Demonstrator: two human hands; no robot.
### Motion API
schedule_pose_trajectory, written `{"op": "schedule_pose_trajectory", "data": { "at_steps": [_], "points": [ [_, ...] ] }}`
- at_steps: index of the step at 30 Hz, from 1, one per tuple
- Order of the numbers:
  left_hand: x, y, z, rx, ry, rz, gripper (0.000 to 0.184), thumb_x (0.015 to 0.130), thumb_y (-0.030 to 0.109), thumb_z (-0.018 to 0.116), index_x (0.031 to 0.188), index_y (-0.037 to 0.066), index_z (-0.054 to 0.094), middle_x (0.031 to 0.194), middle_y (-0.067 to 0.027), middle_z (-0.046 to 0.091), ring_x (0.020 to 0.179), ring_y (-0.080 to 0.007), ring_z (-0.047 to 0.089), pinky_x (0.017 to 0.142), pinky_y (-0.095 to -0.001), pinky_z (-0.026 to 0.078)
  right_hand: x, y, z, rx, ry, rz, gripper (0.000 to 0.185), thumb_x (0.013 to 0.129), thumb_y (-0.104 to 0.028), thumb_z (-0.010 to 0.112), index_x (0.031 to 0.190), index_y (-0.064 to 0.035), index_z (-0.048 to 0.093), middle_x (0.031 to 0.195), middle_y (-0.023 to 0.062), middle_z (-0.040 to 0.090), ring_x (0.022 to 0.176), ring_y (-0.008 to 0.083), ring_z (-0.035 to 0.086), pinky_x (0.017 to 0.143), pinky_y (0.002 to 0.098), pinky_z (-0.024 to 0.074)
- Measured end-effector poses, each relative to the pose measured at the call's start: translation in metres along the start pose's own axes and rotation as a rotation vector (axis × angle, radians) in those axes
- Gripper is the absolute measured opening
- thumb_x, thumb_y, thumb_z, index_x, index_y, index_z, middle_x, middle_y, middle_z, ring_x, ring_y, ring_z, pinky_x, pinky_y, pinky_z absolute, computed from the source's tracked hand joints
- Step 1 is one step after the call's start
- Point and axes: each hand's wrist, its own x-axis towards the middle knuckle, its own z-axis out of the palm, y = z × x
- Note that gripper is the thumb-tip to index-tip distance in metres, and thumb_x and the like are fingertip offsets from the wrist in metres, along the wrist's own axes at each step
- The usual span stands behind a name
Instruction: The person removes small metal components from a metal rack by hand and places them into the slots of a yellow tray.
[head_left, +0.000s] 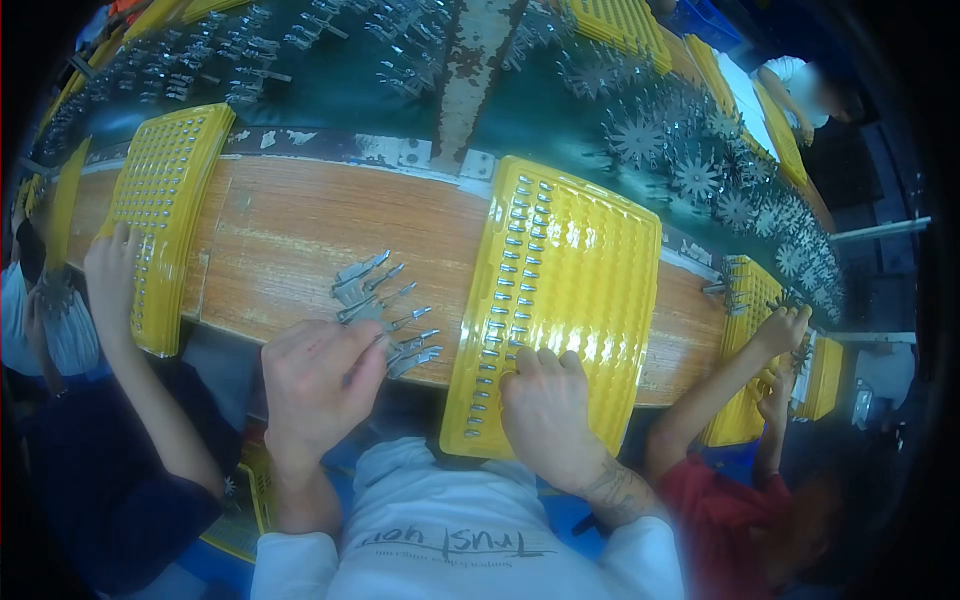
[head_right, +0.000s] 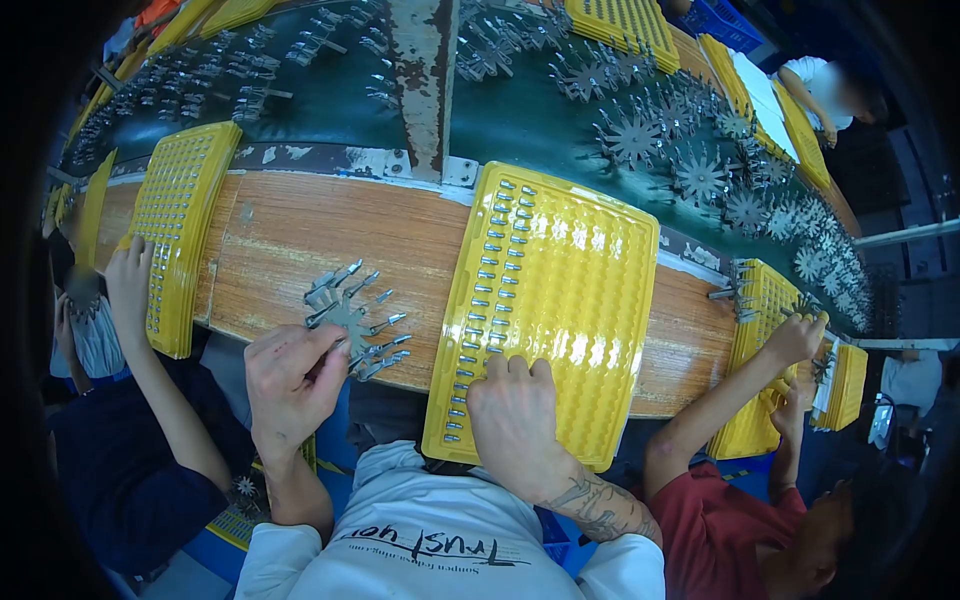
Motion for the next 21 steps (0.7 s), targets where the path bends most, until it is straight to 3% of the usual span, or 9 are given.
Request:
{"op": "schedule_pose_trajectory", "data": {
  "at_steps": [13,17,19,21],
  "points": [
    [-0.001,-0.005,-0.005,-0.043,0.014,-0.034,0.014,0.076,0.003,0.078,0.088,0.004,0.072,0.066,-0.0096,0.065,0.059,-0.0279,0.065,0.057,-0.0377,0.051,0.012,-0.002,-0.017,-0.143,-0.122,-0.084,0.004,0.078,-0.014,0.073,0.079,-0.0124,0.076,0.085,0.0067,0.059,0.087,0.0227,0.06,0.079,0.038,0.0385],
    [-0.002,-0.008,-0.011,-0.039,-0.008,-0.067,0.014,0.076,0.003,0.078,0.088,0.004,0.072,0.066,-0.0098,0.065,0.06,-0.0282,0.065,0.057,-0.0381,0.051,0.004,0.016,-0.036,0.02,-0.061,-0.028,0.007,0.077,-0.015,0.075,0.076,-0.0089,0.074,0.08,0.0079,0.061,0.082,0.0255,0.065,0.075,0.0399,0.0438],
    [-0.003,-0.01,-0.011,-0.061,0.036,-0.046,0.016,0.074,-0.001,0.078,0.088,0.003,0.074,0.064,-0.0073,0.064,0.054,-0.0226,0.061,0.053,-0.0349,0.046,-0.003,0.019,-0.048,0.112,-0.014,0.005,0.008,0.076,-0.015,0.075,0.076,-0.0072,0.073,0.078,0.0082,0.061,0.08,0.0268,0.066,0.073,0.0404,0.0462],
    [-0.006,-0.012,-0.014,-0.05,0.024,-0.062,0.014,0.075,0.001,0.078,0.088,0.004,0.073,0.066,-0.0093,0.065,0.058,-0.0262,0.063,0.055,-0.0371,0.048,-0.008,0.019,-0.053,0.199,0.037,0.13,0.018,0.074,-0.021,0.083,0.08,-0.0051,0.075,0.074,0.0102,0.066,0.072,0.0297,0.068,0.068,0.0435,0.052]
  ]
}}
